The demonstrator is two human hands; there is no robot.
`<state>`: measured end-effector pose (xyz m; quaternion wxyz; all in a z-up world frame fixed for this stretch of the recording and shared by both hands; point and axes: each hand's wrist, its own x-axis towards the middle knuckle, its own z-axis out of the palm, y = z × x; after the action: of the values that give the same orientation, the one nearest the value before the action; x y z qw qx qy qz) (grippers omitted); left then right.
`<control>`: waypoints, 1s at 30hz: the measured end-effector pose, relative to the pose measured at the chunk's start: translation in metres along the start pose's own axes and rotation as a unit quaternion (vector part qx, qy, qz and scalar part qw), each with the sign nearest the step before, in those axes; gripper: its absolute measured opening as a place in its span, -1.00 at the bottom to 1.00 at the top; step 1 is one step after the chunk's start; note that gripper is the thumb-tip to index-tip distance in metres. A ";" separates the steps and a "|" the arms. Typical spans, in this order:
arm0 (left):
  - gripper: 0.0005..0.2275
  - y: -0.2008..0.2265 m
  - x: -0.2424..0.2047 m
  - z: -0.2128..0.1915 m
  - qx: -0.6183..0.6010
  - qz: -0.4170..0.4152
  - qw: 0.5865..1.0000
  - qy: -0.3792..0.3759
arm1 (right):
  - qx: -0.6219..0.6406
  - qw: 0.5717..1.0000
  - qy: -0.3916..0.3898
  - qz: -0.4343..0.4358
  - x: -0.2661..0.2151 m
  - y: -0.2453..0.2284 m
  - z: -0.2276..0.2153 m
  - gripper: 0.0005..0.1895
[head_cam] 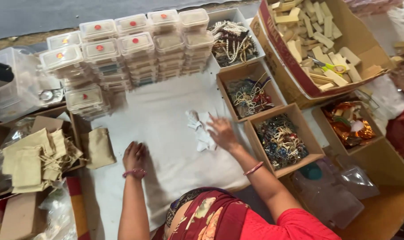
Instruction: The person cleans a beaded necklace with a white cloth, places it into a small plastic container, and then puts the container into a cloth pouch. They repeat this process with a second necklace, wiping each one before packaging it.
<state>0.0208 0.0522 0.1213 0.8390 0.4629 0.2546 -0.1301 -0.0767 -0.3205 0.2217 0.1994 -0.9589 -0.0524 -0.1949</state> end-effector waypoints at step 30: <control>-0.73 -0.001 -0.010 -0.019 -0.019 0.024 1.000 -0.005 | -0.207 0.867 -0.334 0.308 0.038 0.236 -0.014 -0.81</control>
<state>0.0063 0.0675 0.1176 0.8519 0.4522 0.2416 -0.1073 -0.0050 -0.5408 0.1632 0.0167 -0.9534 0.2236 0.2019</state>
